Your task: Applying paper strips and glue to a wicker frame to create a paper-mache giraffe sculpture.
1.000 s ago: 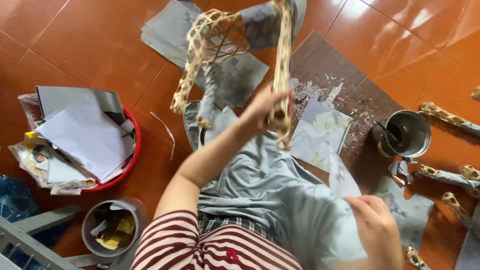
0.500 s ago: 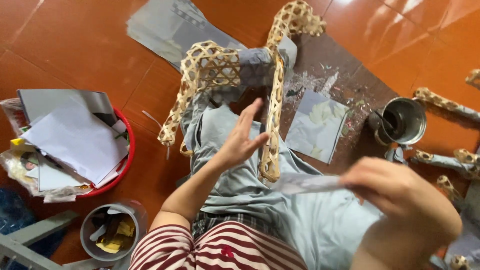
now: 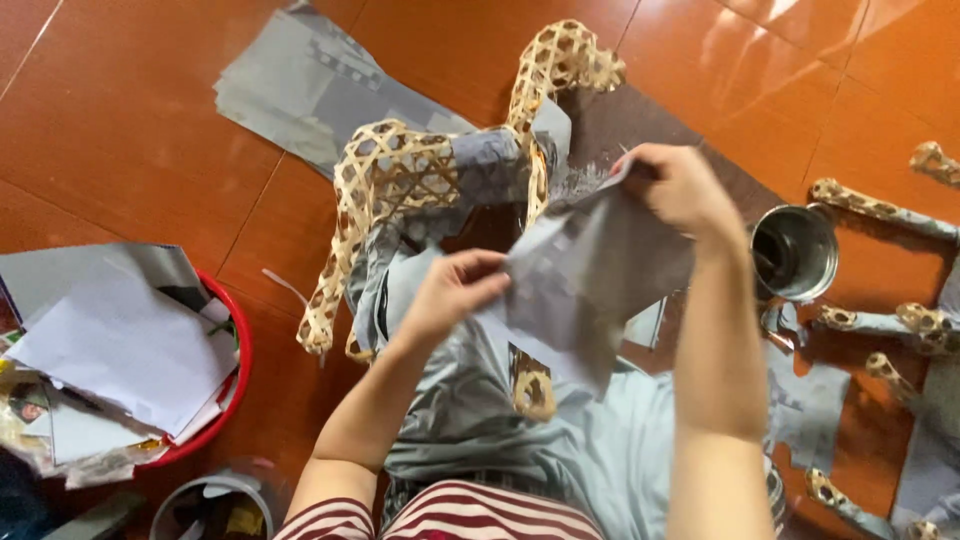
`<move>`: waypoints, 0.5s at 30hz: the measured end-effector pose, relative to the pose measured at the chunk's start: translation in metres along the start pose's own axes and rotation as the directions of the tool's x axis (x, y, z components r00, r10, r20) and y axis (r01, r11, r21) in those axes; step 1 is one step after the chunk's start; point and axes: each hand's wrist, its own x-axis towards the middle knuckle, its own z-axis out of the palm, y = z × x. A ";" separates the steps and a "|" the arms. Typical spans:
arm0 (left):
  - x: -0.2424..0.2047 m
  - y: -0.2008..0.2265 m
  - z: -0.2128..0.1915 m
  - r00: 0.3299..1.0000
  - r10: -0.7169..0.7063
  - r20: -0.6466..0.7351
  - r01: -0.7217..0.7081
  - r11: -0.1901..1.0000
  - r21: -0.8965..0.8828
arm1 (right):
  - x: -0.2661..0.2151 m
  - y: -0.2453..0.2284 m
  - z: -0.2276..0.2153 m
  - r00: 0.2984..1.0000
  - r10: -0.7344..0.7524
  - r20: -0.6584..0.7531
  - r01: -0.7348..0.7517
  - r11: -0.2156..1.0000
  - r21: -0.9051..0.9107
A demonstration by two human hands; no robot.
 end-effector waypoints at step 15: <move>0.155 -0.153 -0.103 0.953 -0.215 -0.212 -0.001 0.699 -0.715 | 0.190 0.082 0.118 0.999 0.043 -0.027 -0.037 0.980 0.195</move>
